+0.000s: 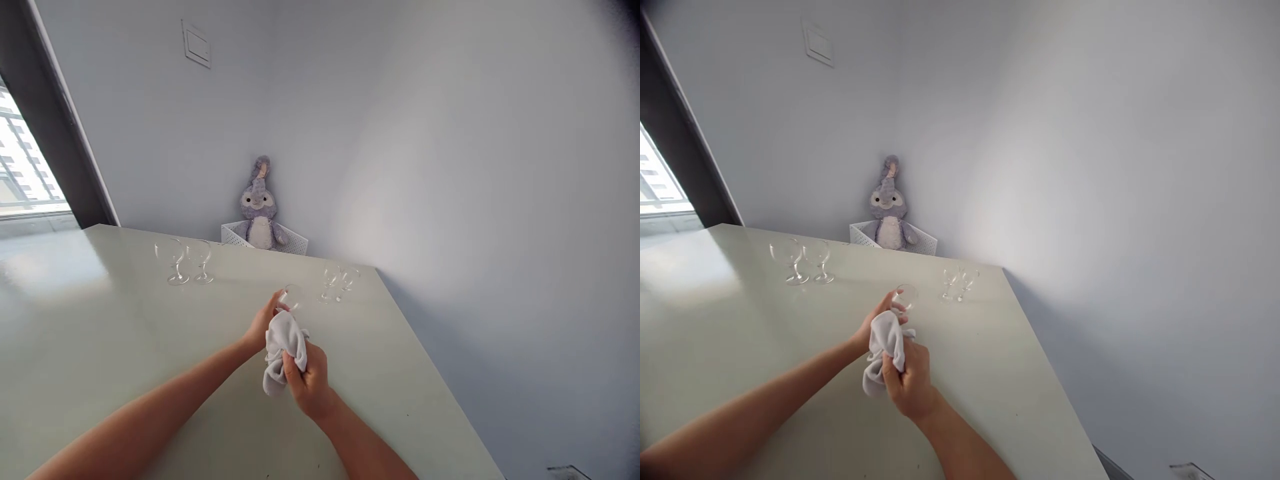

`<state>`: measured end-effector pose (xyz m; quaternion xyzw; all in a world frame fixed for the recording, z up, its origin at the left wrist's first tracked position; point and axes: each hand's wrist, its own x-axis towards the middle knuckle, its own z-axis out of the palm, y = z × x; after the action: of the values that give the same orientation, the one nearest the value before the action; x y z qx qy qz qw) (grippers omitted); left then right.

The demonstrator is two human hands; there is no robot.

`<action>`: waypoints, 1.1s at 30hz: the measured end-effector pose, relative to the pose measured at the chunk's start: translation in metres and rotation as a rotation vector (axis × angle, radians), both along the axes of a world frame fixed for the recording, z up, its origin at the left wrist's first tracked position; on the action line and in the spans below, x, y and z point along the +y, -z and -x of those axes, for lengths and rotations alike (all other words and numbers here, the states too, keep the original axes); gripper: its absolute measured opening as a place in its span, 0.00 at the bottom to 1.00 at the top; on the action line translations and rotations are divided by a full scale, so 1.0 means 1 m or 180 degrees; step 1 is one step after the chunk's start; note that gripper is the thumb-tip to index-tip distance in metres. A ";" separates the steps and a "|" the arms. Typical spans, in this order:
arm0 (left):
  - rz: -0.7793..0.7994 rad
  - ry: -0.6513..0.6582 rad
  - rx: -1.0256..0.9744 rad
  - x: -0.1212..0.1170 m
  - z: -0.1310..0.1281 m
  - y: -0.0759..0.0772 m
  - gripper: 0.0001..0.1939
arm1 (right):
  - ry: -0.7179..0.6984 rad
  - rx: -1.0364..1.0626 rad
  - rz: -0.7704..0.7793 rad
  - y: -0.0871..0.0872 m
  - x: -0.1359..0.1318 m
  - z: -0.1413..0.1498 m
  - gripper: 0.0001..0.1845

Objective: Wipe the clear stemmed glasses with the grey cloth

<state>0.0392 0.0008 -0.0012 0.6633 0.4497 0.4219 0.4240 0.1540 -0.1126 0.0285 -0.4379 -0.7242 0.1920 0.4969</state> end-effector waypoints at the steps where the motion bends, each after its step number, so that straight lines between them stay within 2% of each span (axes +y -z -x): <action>1: 0.0053 0.0201 -0.0102 0.003 -0.011 0.000 0.34 | -0.0100 -0.0142 -0.0217 0.000 -0.001 0.000 0.09; 4: 0.0107 0.0421 -0.0084 0.009 -0.050 -0.002 0.35 | -0.0325 -0.0357 -0.0851 -0.002 -0.003 -0.001 0.05; 7: 0.0176 0.0614 -0.0070 0.013 -0.089 -0.002 0.35 | -0.0253 -0.0321 -0.1236 -0.006 -0.002 -0.006 0.06; 12: 0.0283 0.0744 -0.0284 0.013 -0.144 0.007 0.36 | 0.0191 -0.0222 -0.1424 -0.019 -0.003 -0.016 0.06; 15: 0.0523 0.0698 -0.0431 0.015 -0.170 0.012 0.34 | 0.0221 -0.0168 -0.1524 -0.024 -0.005 -0.017 0.08; 17: 0.0680 0.0679 -0.0464 0.017 -0.184 0.014 0.29 | 0.0190 -0.0157 -0.1593 -0.026 -0.007 -0.016 0.10; 21: 0.0875 0.0743 -0.0563 0.026 -0.208 0.017 0.17 | 0.0261 -0.0160 -0.1821 -0.029 -0.010 -0.015 0.15; 25: 0.0953 0.0775 -0.0716 0.035 -0.224 0.024 0.12 | 0.0169 -0.0148 -0.1800 -0.028 -0.008 -0.016 0.16; 29: 0.1046 0.0816 -0.0822 0.043 -0.233 0.030 0.14 | 0.0033 -0.0188 -0.1717 -0.025 -0.006 -0.016 0.14; 33: 0.1198 0.0896 -0.0965 0.047 -0.235 0.028 0.18 | -0.0042 -0.0221 -0.1583 -0.024 -0.006 -0.015 0.14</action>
<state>0.2738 0.0477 -0.0296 0.5582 0.3550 0.3623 0.6567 0.1693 -0.1190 0.0528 -0.3037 -0.7686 -0.0041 0.5629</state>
